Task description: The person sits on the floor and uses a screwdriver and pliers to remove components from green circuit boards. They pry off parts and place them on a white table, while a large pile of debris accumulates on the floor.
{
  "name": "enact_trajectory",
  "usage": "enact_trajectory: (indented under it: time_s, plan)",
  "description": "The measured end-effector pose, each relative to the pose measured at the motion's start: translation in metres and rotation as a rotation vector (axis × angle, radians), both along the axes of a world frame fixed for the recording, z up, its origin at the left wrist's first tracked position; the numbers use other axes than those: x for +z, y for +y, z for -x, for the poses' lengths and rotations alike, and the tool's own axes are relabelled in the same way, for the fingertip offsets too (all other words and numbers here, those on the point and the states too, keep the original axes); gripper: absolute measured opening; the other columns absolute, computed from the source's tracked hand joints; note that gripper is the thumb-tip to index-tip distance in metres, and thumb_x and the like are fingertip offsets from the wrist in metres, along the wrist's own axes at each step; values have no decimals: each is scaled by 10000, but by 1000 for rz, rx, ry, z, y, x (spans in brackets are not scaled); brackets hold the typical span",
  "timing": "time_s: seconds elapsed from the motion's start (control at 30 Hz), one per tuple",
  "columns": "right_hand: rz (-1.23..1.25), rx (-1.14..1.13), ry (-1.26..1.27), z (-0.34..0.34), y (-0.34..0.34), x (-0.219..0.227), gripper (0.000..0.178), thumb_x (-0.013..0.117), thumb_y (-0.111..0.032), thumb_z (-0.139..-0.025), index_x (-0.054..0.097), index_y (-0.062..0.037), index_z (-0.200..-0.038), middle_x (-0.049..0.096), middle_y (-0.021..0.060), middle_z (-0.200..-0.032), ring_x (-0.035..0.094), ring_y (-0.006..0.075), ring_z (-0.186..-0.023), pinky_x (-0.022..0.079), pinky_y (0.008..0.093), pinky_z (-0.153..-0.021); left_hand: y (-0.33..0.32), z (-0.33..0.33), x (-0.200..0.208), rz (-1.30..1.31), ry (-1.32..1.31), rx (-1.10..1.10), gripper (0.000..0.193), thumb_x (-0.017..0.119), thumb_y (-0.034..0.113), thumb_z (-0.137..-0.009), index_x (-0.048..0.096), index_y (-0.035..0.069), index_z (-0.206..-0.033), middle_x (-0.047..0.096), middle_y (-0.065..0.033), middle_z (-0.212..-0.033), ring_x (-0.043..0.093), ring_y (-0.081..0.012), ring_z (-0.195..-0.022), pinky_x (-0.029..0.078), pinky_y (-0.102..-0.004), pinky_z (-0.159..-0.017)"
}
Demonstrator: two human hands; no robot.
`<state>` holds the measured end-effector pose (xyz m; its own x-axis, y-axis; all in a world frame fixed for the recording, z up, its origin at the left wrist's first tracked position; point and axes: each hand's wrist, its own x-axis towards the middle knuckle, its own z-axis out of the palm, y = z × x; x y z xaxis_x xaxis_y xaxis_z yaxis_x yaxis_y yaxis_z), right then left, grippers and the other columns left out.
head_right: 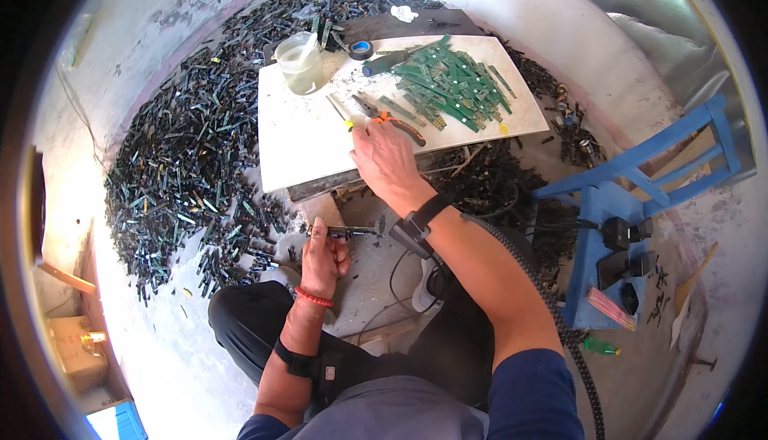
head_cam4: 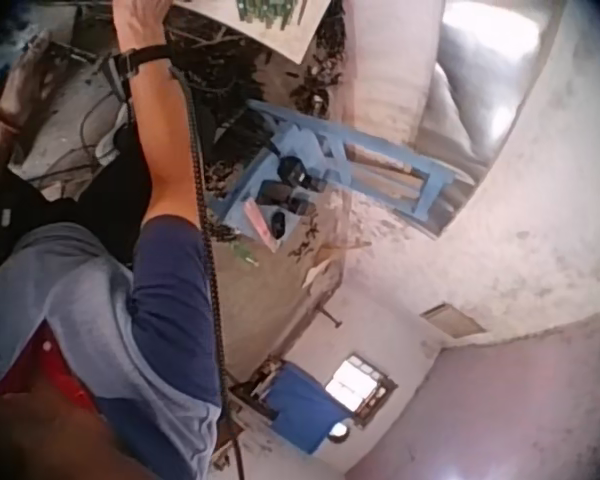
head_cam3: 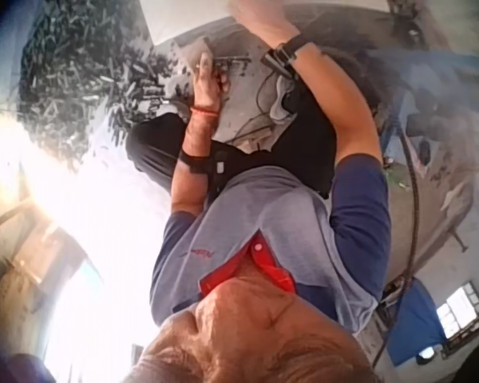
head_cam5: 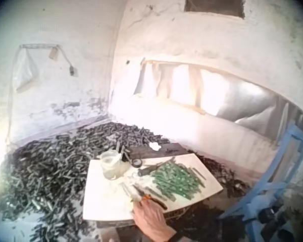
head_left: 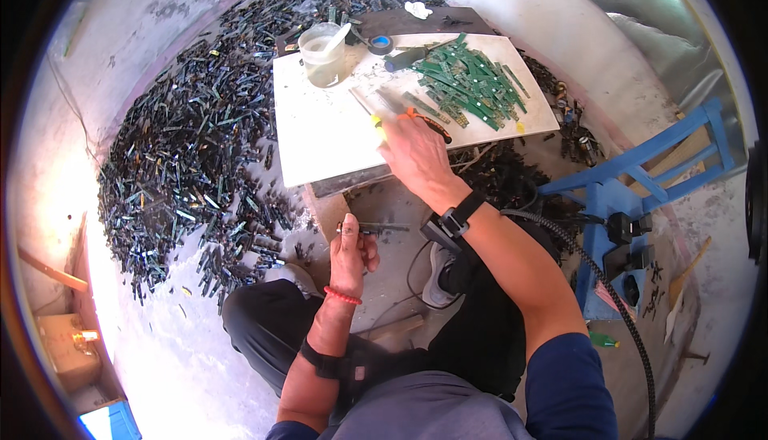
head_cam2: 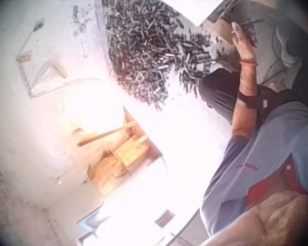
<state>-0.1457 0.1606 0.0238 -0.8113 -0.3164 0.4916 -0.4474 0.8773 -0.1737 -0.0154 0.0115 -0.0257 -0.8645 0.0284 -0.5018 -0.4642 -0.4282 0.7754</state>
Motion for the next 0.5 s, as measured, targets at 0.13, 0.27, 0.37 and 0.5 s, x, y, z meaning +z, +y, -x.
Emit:
enact_trajectory:
  time_s: [0.13, 0.27, 0.37, 0.5]
  plan:
    - [-30, -34, -91, 9, 1, -3, 207, 607, -83, -753, 572, -15, -945, 574, 155, -836, 556, 351, -829, 480, 440, -742, -3, 2, -5, 6, 8, 26, 624, 419, 595, -915, 519, 14, -711, 429, -30, -522, 409, -139, -410, 310, -269, -408]
    - [272, -4, -147, -18, 8, 20, 125, 567, -119, -821, 586, -14, -886, 587, 115, -749, 568, 268, -723, 458, 366, -610, -6, 1, 0, 7, 29, 43, 629, 409, 599, -916, 523, 16, -710, 431, -29, -522, 418, -138, -417, 314, -266, -417]
    - [910, -59, -734, -73, 25, 55, 194, 520, -179, -896, 566, -9, -977, 516, 49, -660, 468, 145, -556, 396, 277, -506, -6, 1, 2, -29, 56, 49, 637, 403, 605, -916, 526, 14, -714, 437, -30, -524, 427, -134, -427, 319, -264, -425]
    - [1288, -54, -1131, -140, 45, 75, 264, 520, -221, -936, 540, -20, -1106, 484, 13, -665, 360, 42, -494, 300, 180, -441, -10, -1, 1, -34, 101, -3, 642, 411, 611, -911, 536, 10, -723, 451, -33, -532, 434, -129, -434, 324, -258, -431]
